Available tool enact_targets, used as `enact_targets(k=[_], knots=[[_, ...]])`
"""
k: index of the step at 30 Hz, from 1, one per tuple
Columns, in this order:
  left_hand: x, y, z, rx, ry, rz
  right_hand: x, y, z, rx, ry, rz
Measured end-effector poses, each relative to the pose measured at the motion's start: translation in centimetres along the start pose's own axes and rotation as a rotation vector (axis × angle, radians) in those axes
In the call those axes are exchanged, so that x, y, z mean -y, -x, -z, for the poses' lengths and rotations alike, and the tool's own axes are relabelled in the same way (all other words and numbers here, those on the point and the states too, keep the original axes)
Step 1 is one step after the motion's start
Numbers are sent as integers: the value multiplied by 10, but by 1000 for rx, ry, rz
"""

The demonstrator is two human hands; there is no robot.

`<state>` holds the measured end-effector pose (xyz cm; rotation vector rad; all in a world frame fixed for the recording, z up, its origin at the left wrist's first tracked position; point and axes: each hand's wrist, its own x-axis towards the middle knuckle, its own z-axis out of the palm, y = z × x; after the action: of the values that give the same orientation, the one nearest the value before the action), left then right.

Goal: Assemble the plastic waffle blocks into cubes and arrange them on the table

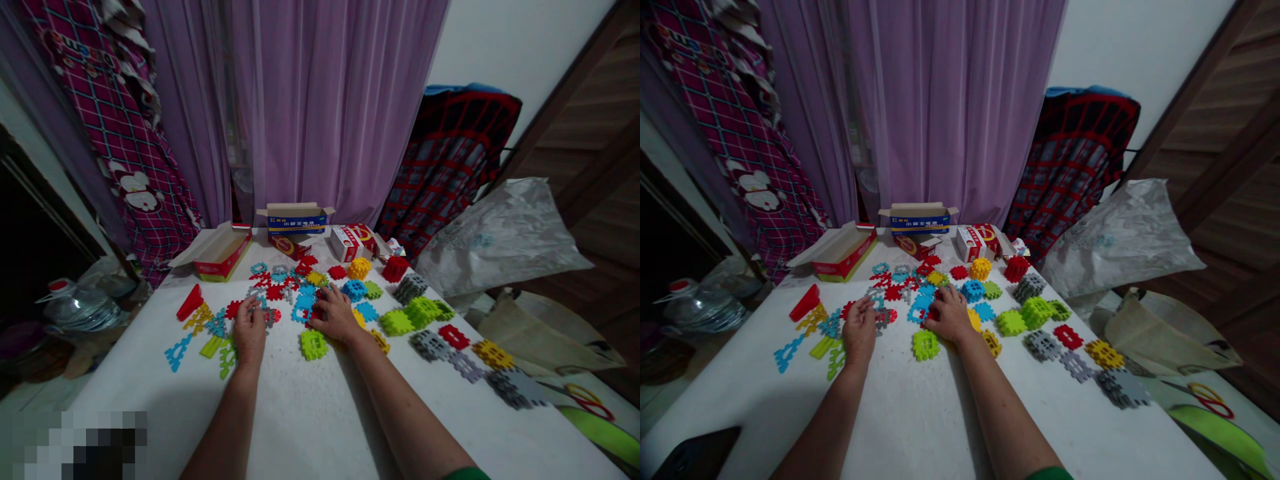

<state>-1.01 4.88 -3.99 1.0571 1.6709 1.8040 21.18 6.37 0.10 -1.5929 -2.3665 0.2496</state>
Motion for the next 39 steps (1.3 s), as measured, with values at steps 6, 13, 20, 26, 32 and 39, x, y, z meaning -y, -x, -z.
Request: enact_targets(k=[6, 13, 20, 26, 32, 39], knots=[[1, -1, 1, 10, -10, -11, 6, -7, 2, 17, 20, -15], [0, 0, 0, 2, -4, -3, 10, -11, 3, 5, 17, 24], [2, -1, 1, 10, -14, -13, -15, 16, 22, -414, 10, -310], [2, 0, 2, 14, -13, -23, -51, 32, 38, -567, 198, -533], [1, -1, 3, 31, 0, -20, -58, 26, 36, -530, 273, -519], [4, -1, 3, 39, -13, -35, -61, 23, 35, -476, 269, -531]])
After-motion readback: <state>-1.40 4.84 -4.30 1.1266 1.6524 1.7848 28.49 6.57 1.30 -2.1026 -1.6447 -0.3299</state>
